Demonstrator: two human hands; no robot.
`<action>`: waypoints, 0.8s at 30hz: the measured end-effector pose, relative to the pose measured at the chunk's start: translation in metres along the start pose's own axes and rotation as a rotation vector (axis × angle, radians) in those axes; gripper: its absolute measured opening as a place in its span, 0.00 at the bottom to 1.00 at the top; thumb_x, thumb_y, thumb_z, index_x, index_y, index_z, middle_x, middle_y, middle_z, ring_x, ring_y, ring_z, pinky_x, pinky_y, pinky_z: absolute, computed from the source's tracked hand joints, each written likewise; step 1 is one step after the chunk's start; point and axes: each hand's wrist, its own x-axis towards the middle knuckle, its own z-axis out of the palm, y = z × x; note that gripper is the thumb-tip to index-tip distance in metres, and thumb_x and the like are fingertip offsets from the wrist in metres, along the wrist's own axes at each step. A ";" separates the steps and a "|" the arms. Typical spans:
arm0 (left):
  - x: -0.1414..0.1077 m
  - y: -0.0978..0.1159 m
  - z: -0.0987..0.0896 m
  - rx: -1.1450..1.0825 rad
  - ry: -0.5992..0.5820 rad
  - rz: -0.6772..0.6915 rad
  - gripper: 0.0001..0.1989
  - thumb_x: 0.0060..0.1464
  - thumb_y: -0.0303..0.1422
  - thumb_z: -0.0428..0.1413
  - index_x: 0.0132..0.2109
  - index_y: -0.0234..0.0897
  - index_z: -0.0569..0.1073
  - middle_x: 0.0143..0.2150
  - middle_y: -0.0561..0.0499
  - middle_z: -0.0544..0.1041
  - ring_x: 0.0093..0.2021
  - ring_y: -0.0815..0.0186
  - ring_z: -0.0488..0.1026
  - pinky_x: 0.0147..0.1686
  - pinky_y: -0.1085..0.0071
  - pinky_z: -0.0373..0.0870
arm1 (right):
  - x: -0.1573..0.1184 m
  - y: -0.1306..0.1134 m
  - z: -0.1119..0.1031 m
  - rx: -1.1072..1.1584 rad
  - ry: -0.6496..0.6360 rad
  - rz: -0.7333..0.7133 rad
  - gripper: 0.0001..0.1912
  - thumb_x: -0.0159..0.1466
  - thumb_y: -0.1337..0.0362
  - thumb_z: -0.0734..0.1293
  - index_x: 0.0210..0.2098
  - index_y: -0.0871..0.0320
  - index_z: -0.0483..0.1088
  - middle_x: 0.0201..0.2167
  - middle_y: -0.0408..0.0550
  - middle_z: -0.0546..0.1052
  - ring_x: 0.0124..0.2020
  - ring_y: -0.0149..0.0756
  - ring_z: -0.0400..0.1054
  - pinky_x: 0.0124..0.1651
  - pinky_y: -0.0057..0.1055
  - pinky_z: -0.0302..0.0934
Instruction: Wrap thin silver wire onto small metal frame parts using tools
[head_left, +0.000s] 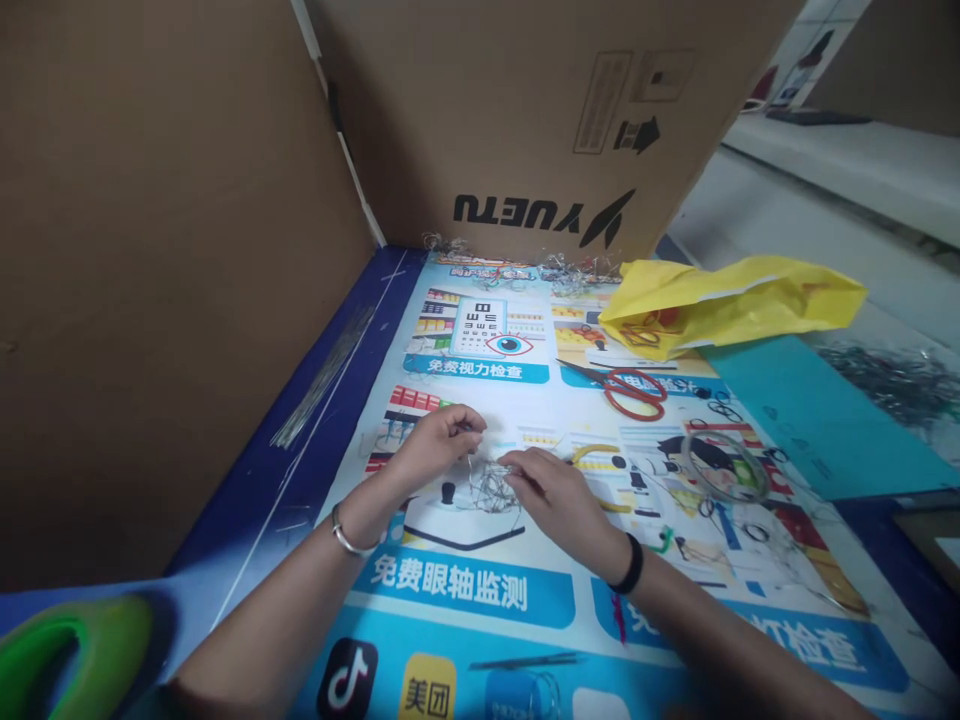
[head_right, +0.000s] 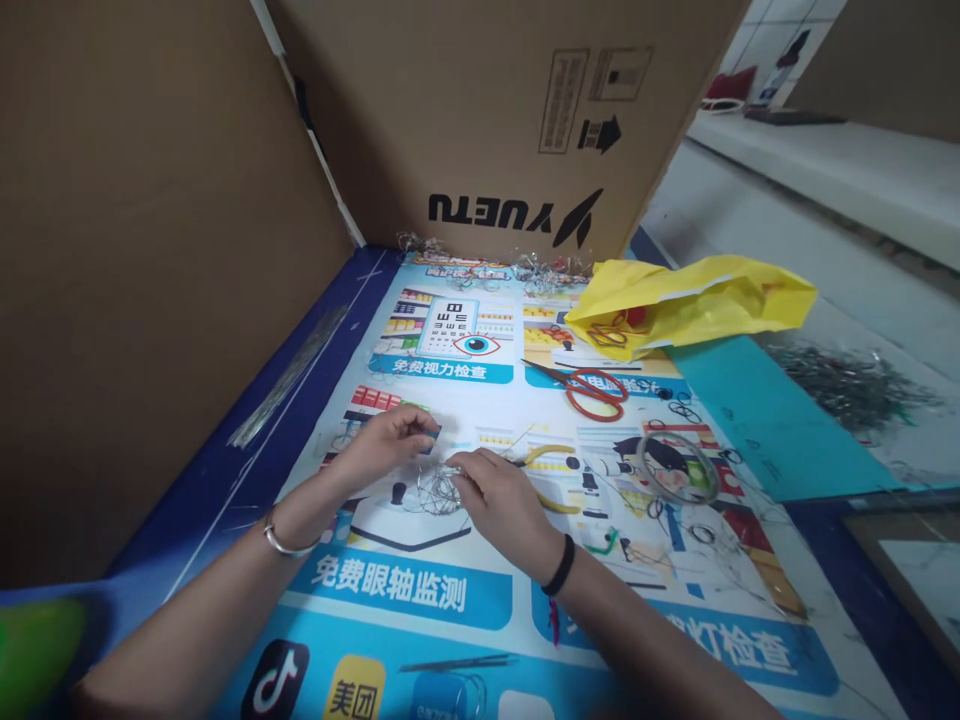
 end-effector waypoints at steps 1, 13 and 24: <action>0.001 -0.003 0.000 0.087 0.020 0.045 0.05 0.48 0.26 0.53 0.35 0.35 0.70 0.29 0.54 0.70 0.29 0.70 0.67 0.31 0.73 0.64 | -0.001 0.001 0.001 0.016 0.008 0.003 0.09 0.62 0.69 0.60 0.41 0.55 0.68 0.34 0.46 0.74 0.36 0.34 0.68 0.40 0.31 0.62; -0.006 0.005 -0.007 0.474 0.053 0.254 0.05 0.53 0.26 0.52 0.32 0.36 0.72 0.32 0.52 0.72 0.37 0.67 0.69 0.39 0.71 0.64 | -0.006 0.000 0.006 0.070 0.171 0.042 0.08 0.60 0.69 0.61 0.38 0.56 0.69 0.35 0.47 0.76 0.37 0.34 0.70 0.40 0.31 0.64; -0.027 0.022 -0.012 0.351 -0.093 0.102 0.06 0.53 0.31 0.52 0.36 0.38 0.74 0.33 0.52 0.74 0.34 0.68 0.70 0.33 0.73 0.64 | -0.006 0.001 -0.003 0.152 0.204 0.186 0.09 0.59 0.67 0.63 0.39 0.57 0.70 0.33 0.45 0.77 0.33 0.32 0.71 0.35 0.28 0.65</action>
